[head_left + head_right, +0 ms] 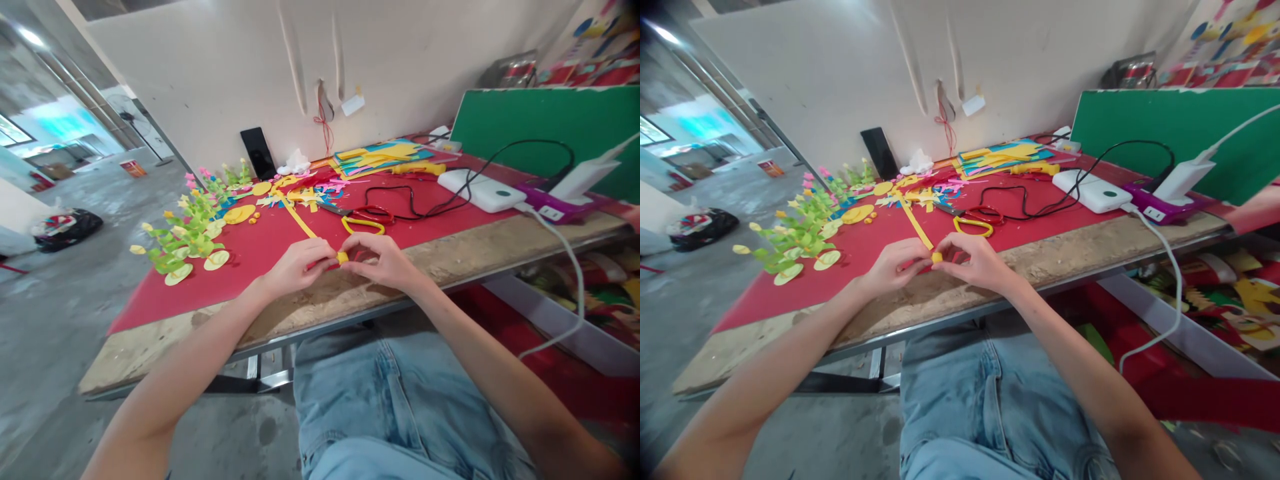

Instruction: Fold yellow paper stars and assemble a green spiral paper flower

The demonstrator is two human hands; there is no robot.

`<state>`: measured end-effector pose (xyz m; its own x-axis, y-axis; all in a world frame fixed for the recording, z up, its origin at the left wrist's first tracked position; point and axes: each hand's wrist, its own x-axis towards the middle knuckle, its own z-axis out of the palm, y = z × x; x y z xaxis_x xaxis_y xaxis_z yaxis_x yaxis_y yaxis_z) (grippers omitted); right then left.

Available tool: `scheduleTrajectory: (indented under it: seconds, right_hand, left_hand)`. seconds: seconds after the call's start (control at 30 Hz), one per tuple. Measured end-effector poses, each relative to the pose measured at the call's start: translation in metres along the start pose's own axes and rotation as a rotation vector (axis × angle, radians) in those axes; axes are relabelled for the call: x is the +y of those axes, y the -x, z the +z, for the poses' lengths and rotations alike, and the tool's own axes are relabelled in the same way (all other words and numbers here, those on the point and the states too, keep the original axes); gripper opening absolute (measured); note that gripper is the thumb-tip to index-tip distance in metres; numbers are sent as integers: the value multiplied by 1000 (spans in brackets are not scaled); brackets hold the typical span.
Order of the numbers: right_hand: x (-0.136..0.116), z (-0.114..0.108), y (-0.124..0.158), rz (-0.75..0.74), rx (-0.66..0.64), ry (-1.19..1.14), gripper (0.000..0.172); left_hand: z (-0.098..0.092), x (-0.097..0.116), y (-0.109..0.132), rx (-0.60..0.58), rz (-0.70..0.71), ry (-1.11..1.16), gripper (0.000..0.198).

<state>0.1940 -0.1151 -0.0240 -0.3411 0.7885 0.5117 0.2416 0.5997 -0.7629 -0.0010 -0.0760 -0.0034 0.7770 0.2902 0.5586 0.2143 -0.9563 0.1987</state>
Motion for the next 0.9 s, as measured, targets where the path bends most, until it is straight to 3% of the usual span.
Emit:
scheduleTrajectory:
  seconds: [0.23, 0.43, 0.6, 0.9]
  right_hand:
    - [0, 0, 1, -31, 46, -25, 21]
    - [-1, 0, -1, -59, 58, -2, 28]
    - [-2, -1, -2, -129, 70, 62, 19]
    - [2, 1, -1, -44, 103, -8, 21]
  left_hand:
    - [-3, -7, 2, 2, -29, -12, 7]
    - [-1, -6, 1, 34, -38, -26, 5]
    - [-1, -1, 0, -1, -51, -18, 8]
    - [2, -1, 1, -47, -30, -72, 10]
